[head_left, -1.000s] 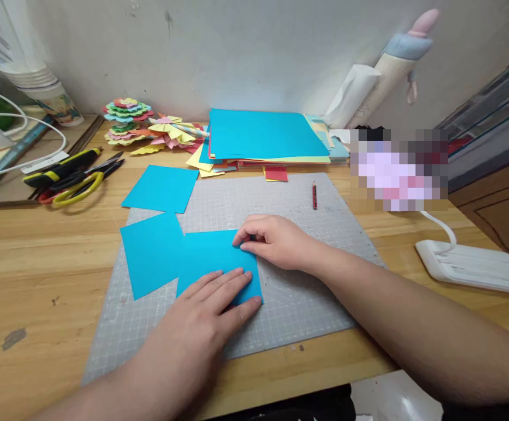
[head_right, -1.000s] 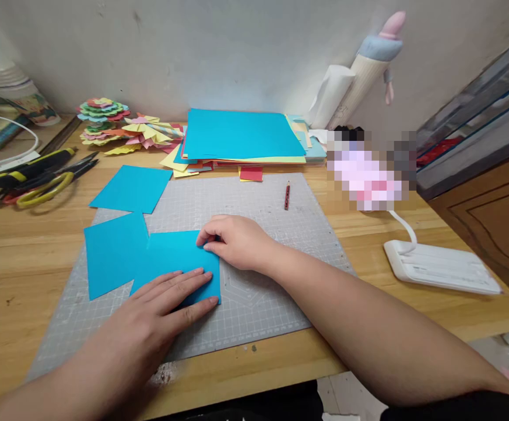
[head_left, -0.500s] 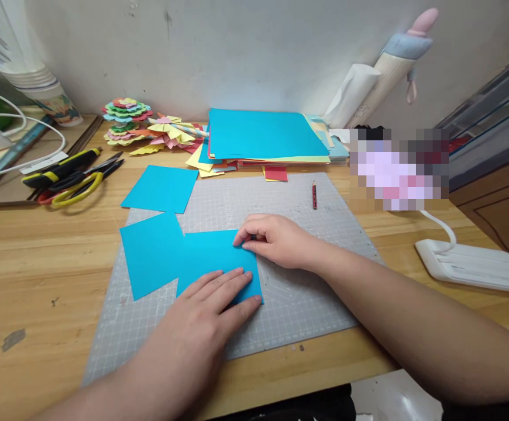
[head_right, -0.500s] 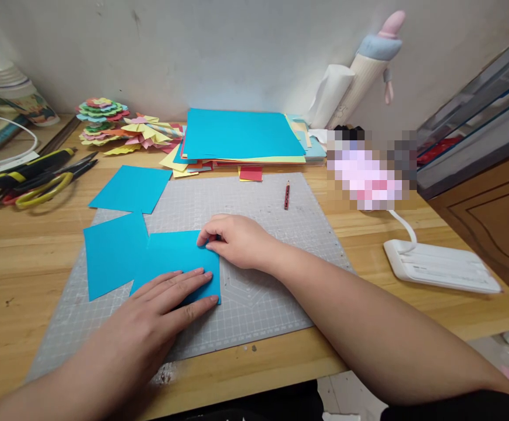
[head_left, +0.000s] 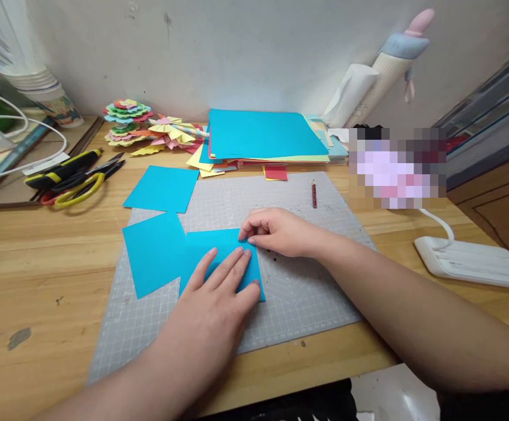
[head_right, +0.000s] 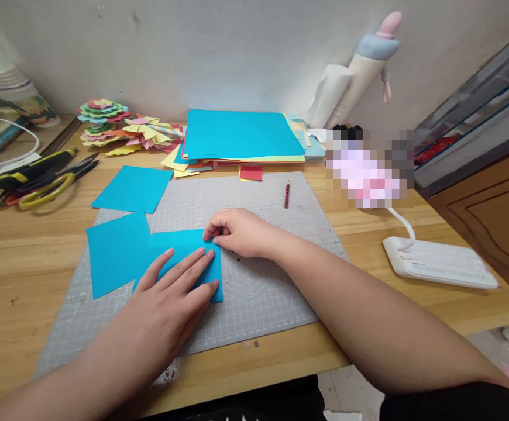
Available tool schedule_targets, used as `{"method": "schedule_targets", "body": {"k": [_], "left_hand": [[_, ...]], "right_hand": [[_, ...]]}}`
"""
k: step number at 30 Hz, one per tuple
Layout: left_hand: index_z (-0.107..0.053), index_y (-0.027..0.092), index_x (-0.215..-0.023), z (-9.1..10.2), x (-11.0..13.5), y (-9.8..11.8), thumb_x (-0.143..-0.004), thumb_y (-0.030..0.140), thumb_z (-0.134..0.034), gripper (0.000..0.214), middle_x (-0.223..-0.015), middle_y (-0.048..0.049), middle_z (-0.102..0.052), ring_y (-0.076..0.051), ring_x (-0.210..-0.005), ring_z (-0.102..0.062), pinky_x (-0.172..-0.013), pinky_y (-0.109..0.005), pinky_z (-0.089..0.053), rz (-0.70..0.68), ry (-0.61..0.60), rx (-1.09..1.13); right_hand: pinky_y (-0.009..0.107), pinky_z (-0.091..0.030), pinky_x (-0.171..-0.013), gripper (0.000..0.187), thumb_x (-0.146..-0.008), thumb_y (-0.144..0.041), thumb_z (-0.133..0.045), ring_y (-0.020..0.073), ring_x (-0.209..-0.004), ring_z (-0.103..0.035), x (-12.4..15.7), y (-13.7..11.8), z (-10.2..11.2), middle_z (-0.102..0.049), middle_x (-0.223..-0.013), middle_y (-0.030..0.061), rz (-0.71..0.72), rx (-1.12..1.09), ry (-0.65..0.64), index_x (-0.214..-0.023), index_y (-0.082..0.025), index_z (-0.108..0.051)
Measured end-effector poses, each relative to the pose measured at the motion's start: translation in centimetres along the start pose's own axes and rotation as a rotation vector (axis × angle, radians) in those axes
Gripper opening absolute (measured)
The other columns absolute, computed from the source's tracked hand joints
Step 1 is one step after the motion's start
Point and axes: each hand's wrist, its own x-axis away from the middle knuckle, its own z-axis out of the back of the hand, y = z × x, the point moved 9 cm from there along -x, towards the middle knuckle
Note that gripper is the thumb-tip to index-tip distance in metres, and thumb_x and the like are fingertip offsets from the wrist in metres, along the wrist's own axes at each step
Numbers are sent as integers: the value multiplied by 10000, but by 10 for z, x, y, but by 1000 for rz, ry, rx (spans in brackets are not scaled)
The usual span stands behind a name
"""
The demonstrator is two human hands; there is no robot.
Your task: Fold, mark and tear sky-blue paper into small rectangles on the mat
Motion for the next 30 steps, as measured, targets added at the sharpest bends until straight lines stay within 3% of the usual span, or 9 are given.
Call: {"method": "schedule_targets", "body": {"k": [6, 14, 17, 22, 30], "left_hand": [[-615, 218, -1050, -1, 1, 0, -895, 136, -488, 216, -1452, -133, -472, -249, -1404, -344, -1141, -532, -244, -5, -10, -10], [-612, 230, -1075, -3, 0, -2, -909, 141, -466, 238, -1483, -123, -431, -258, -1400, -353, -1117, -559, -278, 1, -57, -8], [-614, 228, -1073, -3, 0, -2, -912, 146, -468, 233, -1474, -116, -447, -258, -1395, -361, -1121, -557, -276, 2, -54, 2], [-618, 222, -1060, -2, -2, -1, -907, 142, -464, 231, -1451, -124, -476, -262, -1391, -369, -1104, -570, -301, -11, -45, 8], [-614, 223, -1081, -2, -1, -1, -896, 116, -465, 260, -1447, -135, -479, -266, -1394, -361, -1101, -575, -303, -21, -51, -2]], "right_hand": [[223, -312, -484, 170, -804, -64, -559, 71, -514, -421, -2, 15, -1, -497, -601, -63, -125, -219, 1, -910, -136, -671], [220, -341, -457, 152, -833, -93, -502, 71, -431, -424, -2, 20, 2, -489, -530, -77, -186, -305, 58, -927, -150, -608], [229, -375, -502, 151, -818, -95, -548, 86, -498, -476, 0, 15, 2, -530, -608, -54, -132, -182, 29, -941, -156, -611], [275, -417, -742, 160, -784, -114, -662, 145, -826, -558, 5, -4, 9, -609, -900, 11, 90, 217, 58, -921, -196, -649], [264, -409, -736, 171, -800, -115, -662, 142, -829, -564, 4, -2, 8, -611, -902, 5, 66, 221, 49, -947, -201, -650]]}}
